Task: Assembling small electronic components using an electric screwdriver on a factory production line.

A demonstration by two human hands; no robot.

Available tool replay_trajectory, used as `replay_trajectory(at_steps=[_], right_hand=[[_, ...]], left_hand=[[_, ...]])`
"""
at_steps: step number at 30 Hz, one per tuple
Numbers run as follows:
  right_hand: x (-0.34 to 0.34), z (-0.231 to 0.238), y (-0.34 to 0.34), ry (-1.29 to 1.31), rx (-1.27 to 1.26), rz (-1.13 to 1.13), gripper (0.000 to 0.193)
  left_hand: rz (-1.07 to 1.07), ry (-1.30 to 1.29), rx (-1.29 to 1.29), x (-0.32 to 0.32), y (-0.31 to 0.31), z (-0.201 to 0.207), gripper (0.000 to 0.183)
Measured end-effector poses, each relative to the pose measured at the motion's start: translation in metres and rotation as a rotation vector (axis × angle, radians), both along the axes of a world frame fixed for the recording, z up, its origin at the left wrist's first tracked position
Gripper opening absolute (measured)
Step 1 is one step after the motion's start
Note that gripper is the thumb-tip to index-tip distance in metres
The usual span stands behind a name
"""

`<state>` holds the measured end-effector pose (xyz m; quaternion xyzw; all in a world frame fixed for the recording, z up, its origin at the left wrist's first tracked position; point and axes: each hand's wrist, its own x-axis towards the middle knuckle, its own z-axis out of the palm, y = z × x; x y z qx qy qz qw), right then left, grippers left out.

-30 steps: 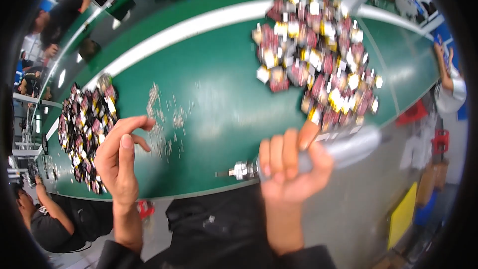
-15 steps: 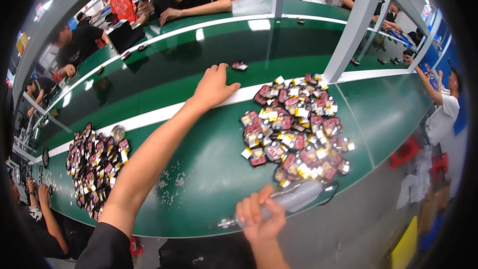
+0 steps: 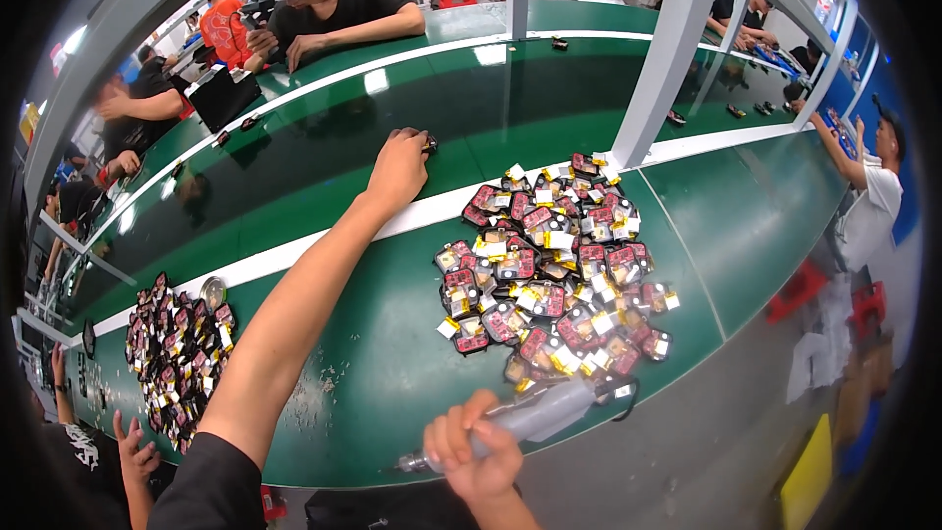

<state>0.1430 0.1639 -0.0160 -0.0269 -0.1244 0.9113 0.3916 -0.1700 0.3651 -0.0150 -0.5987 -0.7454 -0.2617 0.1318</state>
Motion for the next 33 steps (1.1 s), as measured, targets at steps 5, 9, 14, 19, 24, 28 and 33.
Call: replay_trajectory(at_steps=[5,9,14,19,24,28,33], right_hand=[[0.004,-0.002,-0.009,-0.007,-0.015,-0.027,0.013],[0.006,0.0,-0.003,-0.071,-0.002,-0.076,0.015],[0.016,0.001,-0.009,-0.012,0.119,-0.053,0.013],[0.028,-0.005,-0.031,-0.015,0.172,-0.013,0.012],[0.026,-0.007,-0.048,-0.055,0.159,0.018,0.012],[0.026,-0.006,-0.057,-0.084,0.156,0.011,0.011],[0.021,0.001,-0.074,-0.209,0.135,0.08,0.014]], left_hand=[[-0.295,-0.109,-0.08,0.025,-0.068,0.019,0.034],[-0.601,-0.131,-0.203,0.091,-0.174,0.044,0.045],[-0.768,0.042,-0.295,0.128,-0.283,0.054,0.05],[-0.664,0.111,-0.317,0.138,-0.314,0.034,0.057],[-0.65,-0.03,-0.291,0.148,-0.315,0.032,0.05],[-0.667,-0.027,-0.28,0.151,-0.31,0.037,0.041],[-0.672,0.019,-0.224,0.156,-0.309,0.03,0.035]])
